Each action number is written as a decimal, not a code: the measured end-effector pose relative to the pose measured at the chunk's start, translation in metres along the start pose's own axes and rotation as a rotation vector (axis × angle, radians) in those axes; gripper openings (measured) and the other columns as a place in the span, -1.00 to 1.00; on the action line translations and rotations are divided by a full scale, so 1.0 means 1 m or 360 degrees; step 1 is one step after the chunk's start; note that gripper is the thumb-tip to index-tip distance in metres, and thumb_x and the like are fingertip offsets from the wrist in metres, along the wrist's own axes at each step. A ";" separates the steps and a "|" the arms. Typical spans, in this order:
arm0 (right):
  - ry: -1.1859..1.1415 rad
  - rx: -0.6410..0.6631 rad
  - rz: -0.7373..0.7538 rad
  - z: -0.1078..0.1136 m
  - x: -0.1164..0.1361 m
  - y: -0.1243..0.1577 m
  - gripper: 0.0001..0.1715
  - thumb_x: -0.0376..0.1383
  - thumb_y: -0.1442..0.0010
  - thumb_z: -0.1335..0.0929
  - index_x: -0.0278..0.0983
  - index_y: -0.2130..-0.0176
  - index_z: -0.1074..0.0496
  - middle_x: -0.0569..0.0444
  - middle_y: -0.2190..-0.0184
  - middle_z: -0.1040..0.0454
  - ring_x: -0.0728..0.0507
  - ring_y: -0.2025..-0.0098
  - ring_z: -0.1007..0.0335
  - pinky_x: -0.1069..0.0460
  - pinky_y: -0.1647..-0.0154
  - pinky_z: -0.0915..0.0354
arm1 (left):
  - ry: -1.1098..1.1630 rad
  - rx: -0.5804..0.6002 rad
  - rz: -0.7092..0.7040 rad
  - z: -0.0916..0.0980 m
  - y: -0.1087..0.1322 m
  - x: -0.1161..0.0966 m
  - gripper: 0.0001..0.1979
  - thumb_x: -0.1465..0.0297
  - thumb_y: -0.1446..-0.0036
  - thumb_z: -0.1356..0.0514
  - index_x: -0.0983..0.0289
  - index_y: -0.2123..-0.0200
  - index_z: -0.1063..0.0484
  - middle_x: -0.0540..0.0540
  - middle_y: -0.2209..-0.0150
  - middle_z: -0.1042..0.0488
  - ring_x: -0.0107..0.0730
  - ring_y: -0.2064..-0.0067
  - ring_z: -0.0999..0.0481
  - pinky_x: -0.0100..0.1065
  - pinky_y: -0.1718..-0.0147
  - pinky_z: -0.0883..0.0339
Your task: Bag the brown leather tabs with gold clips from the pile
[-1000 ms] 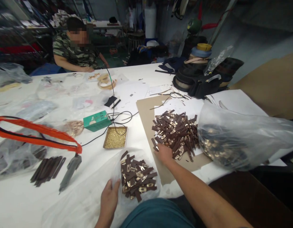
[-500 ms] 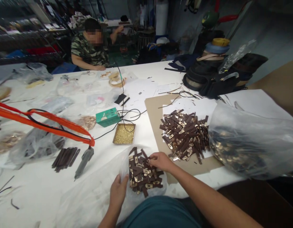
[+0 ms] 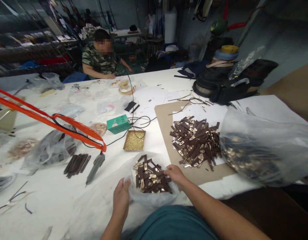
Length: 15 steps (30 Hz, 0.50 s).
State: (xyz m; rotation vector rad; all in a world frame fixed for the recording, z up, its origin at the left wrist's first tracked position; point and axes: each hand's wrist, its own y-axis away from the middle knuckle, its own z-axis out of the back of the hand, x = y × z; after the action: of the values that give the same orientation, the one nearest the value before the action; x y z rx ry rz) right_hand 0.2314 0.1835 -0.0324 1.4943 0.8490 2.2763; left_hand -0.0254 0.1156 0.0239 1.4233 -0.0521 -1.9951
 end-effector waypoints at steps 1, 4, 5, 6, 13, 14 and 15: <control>-0.0074 0.0003 0.0027 -0.003 0.012 0.004 -0.73 -0.26 -0.12 -0.35 -0.38 0.20 -0.47 0.05 0.29 -0.52 -0.04 0.29 -0.39 0.16 0.32 -0.19 | 0.0075 -0.0020 0.0019 0.005 -0.001 -0.007 -0.42 0.02 -0.13 -0.09 0.33 -0.02 -0.45 0.20 0.12 -0.62 -0.17 0.16 -0.62 -0.26 0.19 -0.53; -0.0382 0.0092 0.0168 -0.009 0.058 0.021 -0.72 -0.28 -0.01 -0.40 -0.37 0.24 -0.49 0.08 0.32 -0.50 -0.02 0.29 -0.36 0.16 0.29 -0.20 | 0.0408 -0.0095 0.0110 0.025 -0.001 -0.036 -0.40 0.08 -0.06 -0.17 0.33 -0.08 -0.40 0.16 0.13 -0.62 -0.22 0.22 -0.62 -0.28 0.26 -0.53; -0.0490 0.0146 0.0215 -0.010 0.075 0.028 -0.71 -0.28 0.01 -0.41 -0.37 0.24 -0.49 0.09 0.35 -0.48 -0.01 0.32 -0.34 0.16 0.30 -0.18 | 0.0542 -0.0123 0.0128 0.033 0.001 -0.049 -0.41 0.11 -0.03 -0.22 0.32 -0.07 -0.40 0.14 0.16 -0.62 -0.23 0.23 -0.62 -0.29 0.27 -0.53; -0.0572 0.0195 0.0256 -0.011 0.090 0.034 -0.70 -0.28 0.02 -0.42 -0.37 0.24 -0.49 0.11 0.38 -0.46 0.00 0.36 -0.31 0.15 0.34 -0.16 | 0.0645 -0.0143 0.0123 0.041 0.004 -0.061 -0.42 0.15 -0.01 -0.26 0.31 -0.08 -0.41 0.12 0.17 -0.62 -0.24 0.24 -0.62 -0.31 0.27 -0.53; -0.0302 0.0356 0.0456 0.001 0.103 0.044 -0.68 -0.23 -0.09 -0.47 -0.36 0.16 -0.49 0.21 0.53 -0.32 0.06 0.53 -0.13 0.15 0.49 0.00 | 0.0775 -0.0083 0.0213 0.044 0.025 -0.081 -0.39 0.21 -0.04 -0.34 0.24 -0.17 -0.44 0.12 0.18 -0.63 -0.15 0.21 -0.64 -0.26 0.27 -0.55; -0.0208 0.0322 0.0441 0.010 0.089 0.040 -0.62 -0.20 -0.10 -0.50 -0.36 0.12 -0.50 0.19 0.50 -0.34 0.05 0.49 -0.18 0.15 0.46 -0.05 | 0.0754 -0.0015 0.0286 0.036 0.028 -0.072 -0.39 0.20 -0.04 -0.34 0.23 -0.17 -0.44 0.14 0.17 -0.63 -0.12 0.20 -0.64 -0.24 0.28 -0.56; -0.0109 0.0238 0.0424 0.021 0.073 0.034 -0.56 -0.18 -0.09 -0.52 -0.35 0.08 -0.51 0.16 0.44 -0.39 0.03 0.44 -0.24 0.14 0.41 -0.13 | 0.0718 0.0037 0.0336 0.026 0.030 -0.063 -0.39 0.18 -0.05 -0.34 0.22 -0.18 -0.44 0.15 0.15 -0.63 -0.10 0.19 -0.65 -0.22 0.28 -0.56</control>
State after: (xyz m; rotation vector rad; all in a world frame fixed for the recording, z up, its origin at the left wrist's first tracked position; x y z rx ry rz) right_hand 0.2225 0.2024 0.0488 1.8394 0.8619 2.3726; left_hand -0.0214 0.1176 0.0981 1.7717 -0.0242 -1.4748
